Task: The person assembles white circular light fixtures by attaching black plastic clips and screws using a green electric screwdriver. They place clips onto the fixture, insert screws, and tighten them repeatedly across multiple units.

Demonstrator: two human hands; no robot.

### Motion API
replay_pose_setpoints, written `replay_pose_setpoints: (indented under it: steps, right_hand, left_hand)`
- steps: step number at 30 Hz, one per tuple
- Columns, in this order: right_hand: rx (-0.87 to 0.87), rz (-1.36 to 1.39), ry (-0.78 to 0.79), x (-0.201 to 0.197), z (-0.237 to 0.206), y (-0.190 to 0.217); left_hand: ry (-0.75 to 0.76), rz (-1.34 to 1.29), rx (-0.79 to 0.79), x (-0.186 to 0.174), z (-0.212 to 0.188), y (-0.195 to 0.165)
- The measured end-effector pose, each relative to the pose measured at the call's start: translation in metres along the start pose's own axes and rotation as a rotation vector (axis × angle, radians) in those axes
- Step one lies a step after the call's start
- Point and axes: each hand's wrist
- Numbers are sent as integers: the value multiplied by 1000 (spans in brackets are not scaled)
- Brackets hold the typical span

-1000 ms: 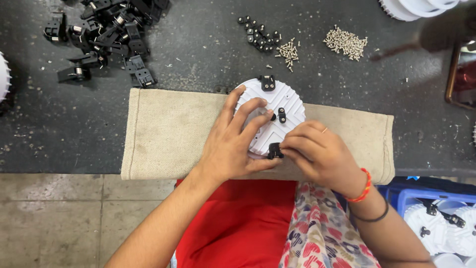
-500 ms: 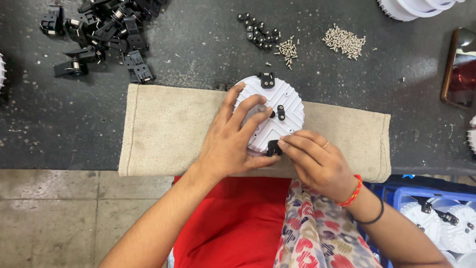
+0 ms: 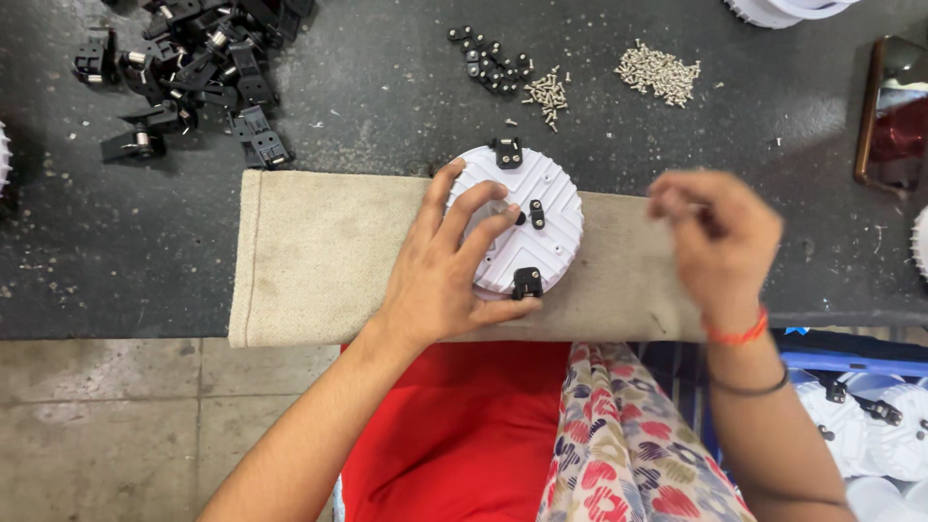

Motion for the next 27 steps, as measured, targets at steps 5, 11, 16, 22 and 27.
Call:
replay_pose_setpoints:
  steps: [5, 11, 16, 22, 27]
  right_hand:
    - [155, 53, -105, -23, 63, -57]
    - [253, -57, -99, -20, 102, -65]
    - [37, -369, -117, -10, 115, -54]
    - [-4, -430, -81, -9, 112, -51]
    - [-5, -415, -59, -8, 114, -51]
  left_hand:
    - [-14, -10, 20, -1, 1, -1]
    - [-21, -7, 24, -1, 2, -1]
    - [-15, -4, 14, -1, 1, -1]
    - [-9, 0, 7, -1, 1, -1]
    - [-8, 9, 7, 0, 0, -1]
Point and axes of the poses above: each hand's wrist, its own z-axis towards the middle knuckle, its own x-axis out of the palm, y = z × x, and after that the axes turned 6 degrees about x, right-handed
